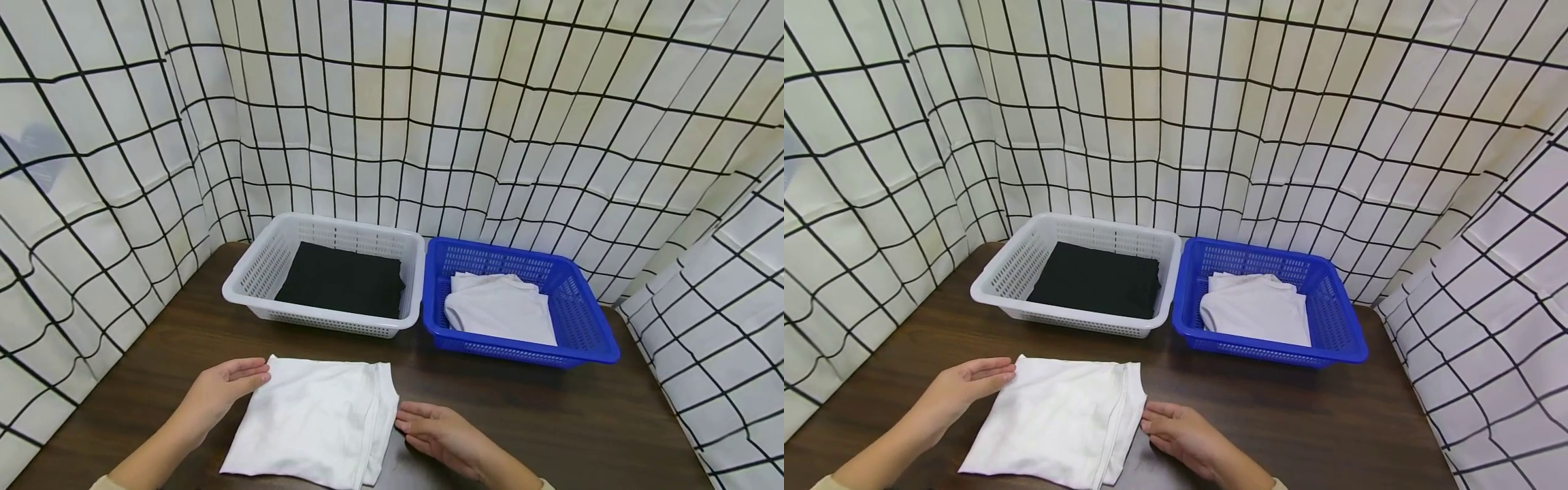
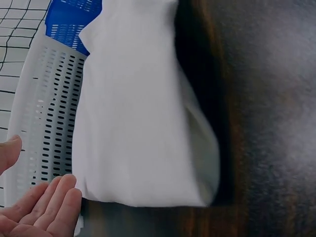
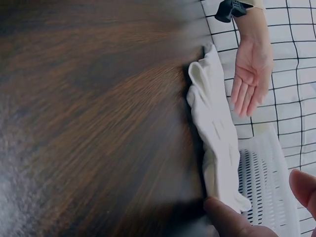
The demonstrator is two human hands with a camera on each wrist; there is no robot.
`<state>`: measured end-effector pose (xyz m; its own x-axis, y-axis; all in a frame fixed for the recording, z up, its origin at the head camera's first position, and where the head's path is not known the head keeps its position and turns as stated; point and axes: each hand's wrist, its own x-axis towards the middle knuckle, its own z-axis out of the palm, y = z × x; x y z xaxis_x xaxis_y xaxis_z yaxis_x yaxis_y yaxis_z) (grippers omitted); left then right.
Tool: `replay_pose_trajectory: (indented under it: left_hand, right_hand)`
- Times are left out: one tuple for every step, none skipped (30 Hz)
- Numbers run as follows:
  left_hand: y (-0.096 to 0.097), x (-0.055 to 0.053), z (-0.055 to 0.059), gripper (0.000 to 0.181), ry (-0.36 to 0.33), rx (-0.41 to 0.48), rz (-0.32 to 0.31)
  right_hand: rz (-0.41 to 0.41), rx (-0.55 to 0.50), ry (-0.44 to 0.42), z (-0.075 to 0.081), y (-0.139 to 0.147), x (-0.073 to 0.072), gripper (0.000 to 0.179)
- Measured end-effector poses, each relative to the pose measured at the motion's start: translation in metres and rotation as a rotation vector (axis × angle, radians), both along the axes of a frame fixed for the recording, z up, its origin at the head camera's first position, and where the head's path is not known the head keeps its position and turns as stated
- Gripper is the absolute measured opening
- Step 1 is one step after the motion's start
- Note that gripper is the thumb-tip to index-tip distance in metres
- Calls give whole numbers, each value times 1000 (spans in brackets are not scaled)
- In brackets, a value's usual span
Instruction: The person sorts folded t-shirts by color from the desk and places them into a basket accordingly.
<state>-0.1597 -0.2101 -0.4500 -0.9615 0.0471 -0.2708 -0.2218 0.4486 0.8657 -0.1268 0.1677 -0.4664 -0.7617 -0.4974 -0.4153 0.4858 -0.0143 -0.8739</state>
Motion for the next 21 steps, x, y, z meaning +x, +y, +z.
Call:
replay_pose_trajectory:
  left_hand:
    - [-1, 0, -1, 61, -3, -8, 3]
    - [-2, 1, -3, 62, -7, -15, 6]
    - [-3, 1, -4, 63, -7, -22, 4]
    - [-4, 2, -5, 64, -13, -29, 8]
    - [-5, 2, -6, 65, -18, -38, 14]
    - [-7, 3, -6, 66, -21, -44, 18]
    - [-8, 3, -7, 68, -23, -50, 21]
    - [-9, 4, -8, 69, -28, -57, 26]
    - [-10, 4, -9, 69, -35, -62, 33]
    - [-11, 5, -10, 70, -44, -61, 44]
    - [-12, 5, -11, 70, -50, -61, 48]
    - [-13, 5, -12, 70, -55, -57, 53]
    - [-14, 6, -13, 70, -60, -54, 58]
    - [-14, 6, -14, 70, -65, -48, 63]
    - [-15, 6, -14, 70, -68, -41, 66]
    - [-15, 6, -15, 70, -67, -33, 67]
    - [-15, 7, -16, 70, -67, -30, 67]
    - [-16, 7, -16, 70, -68, -29, 72]
    - [-16, 7, -17, 69, -67, -24, 74]
    - [-16, 8, -18, 69, -67, -18, 75]
    - [-16, 8, -18, 69, -68, -11, 78]
  right_hand:
    - [-6, 1, -2, -1, 0, 0, 66]
    - [-12, 2, -4, -2, 1, -1, 65]
    - [-19, 2, -7, -2, 1, -1, 65]
    - [-23, 2, -9, -3, 1, -2, 65]
    - [-28, 1, -10, -4, 1, -2, 64]
    - [-30, -1, -11, -4, 1, -2, 64]
    - [-31, -2, -11, -4, 1, -3, 65]
    - [-32, -4, -11, -5, 1, -3, 65]
    - [-32, -6, -10, -5, 1, -3, 65]
    - [-32, -8, -8, -5, 1, -3, 65]
    - [-33, -10, -6, -5, 0, -3, 66]
    - [-36, -12, -5, -5, 0, -3, 66]
    - [-38, -14, -3, -6, 0, -3, 66]
    - [-42, -16, -2, -6, 1, -3, 66]
    - [-46, -19, -1, -7, 1, -3, 66]
    - [-51, -23, -1, -7, 1, -3, 66]
    - [-57, -28, 0, -8, 1, -3, 65]
    - [-62, -34, 1, -9, 0, -3, 64]
    - [-68, -38, 2, -10, 0, -3, 64]
    - [-72, -44, 2, -11, 0, -3, 63]
    - [-77, -49, 1, -12, -1, -2, 63]
